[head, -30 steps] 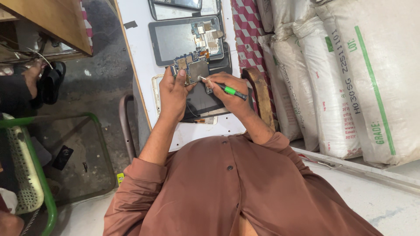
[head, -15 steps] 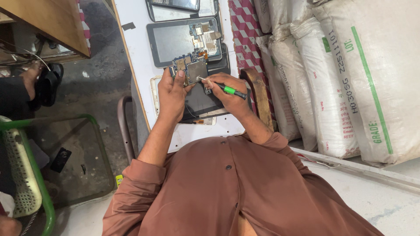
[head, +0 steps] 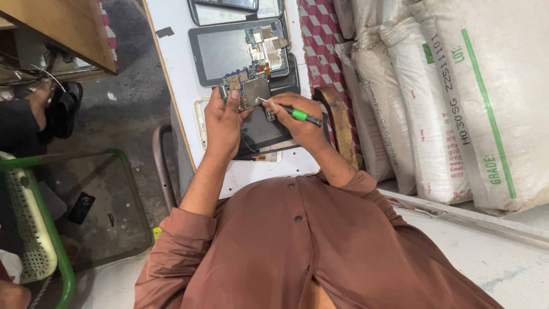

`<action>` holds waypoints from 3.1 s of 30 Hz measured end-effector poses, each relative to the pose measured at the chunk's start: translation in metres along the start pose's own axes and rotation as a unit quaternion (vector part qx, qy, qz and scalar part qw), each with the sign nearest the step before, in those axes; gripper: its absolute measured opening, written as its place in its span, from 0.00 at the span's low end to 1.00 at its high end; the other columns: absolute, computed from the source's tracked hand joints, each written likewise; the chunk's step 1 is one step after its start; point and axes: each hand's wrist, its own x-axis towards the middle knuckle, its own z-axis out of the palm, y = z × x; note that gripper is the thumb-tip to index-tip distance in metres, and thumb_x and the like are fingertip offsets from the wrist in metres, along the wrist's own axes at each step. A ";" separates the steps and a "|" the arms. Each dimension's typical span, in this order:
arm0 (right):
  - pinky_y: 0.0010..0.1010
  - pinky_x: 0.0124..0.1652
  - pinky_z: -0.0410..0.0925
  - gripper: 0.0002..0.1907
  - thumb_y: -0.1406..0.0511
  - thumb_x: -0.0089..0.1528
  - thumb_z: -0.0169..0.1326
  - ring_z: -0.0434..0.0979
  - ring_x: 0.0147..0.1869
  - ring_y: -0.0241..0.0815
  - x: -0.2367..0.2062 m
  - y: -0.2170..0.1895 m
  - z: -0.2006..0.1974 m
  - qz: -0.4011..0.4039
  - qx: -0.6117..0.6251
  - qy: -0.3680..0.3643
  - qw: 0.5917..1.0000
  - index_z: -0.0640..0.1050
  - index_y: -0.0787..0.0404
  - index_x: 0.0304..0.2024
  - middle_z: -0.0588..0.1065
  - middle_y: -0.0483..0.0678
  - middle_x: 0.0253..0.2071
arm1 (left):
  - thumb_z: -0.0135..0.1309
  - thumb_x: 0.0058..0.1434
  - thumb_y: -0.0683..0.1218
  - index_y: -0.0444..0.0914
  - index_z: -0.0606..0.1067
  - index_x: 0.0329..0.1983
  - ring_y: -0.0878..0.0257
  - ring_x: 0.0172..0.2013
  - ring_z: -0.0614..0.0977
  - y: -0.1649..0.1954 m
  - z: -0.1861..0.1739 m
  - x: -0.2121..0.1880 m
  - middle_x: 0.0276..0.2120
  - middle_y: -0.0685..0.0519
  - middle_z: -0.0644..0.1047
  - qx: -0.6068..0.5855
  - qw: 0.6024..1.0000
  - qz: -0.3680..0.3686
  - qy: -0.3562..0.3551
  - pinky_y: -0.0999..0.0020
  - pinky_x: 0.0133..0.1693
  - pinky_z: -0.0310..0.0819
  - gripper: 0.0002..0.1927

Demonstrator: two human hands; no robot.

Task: The person uses a green-handled screwdriver to work on a small circuit board held in their left hand. They repeatedly probe and adjust components on the board while seated at a cluttered workbench with other electronic parts and tools nearby.

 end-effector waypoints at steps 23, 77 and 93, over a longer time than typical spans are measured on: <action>0.29 0.49 0.75 0.05 0.72 0.68 0.57 0.83 0.48 0.41 0.001 0.001 -0.002 -0.018 0.009 -0.013 1.000 0.80 0.69 0.45 0.81 0.54 0.44 | 0.46 0.75 0.49 0.34 0.67 0.61 0.58 0.53 0.82 -0.002 -0.001 0.001 0.54 0.47 0.78 -0.006 1.000 0.006 0.000 0.58 0.54 0.81 0.17; 0.30 0.49 0.76 0.07 0.75 0.67 0.57 0.83 0.49 0.44 -0.001 0.001 -0.003 -0.026 -0.007 -0.018 0.999 0.80 0.69 0.48 0.81 0.55 0.46 | 0.45 0.76 0.47 0.34 0.67 0.60 0.59 0.52 0.83 0.003 0.003 0.003 0.52 0.48 0.78 0.034 0.999 -0.009 0.018 0.60 0.52 0.82 0.16; 0.29 0.50 0.75 0.04 0.73 0.67 0.58 0.83 0.49 0.41 -0.003 0.009 -0.004 -0.016 -0.008 -0.024 1.000 0.80 0.68 0.44 0.81 0.54 0.45 | 0.46 0.72 0.44 0.40 0.62 0.62 0.61 0.48 0.82 0.001 0.006 0.003 0.51 0.49 0.76 -0.013 0.999 -0.011 0.046 0.63 0.48 0.82 0.17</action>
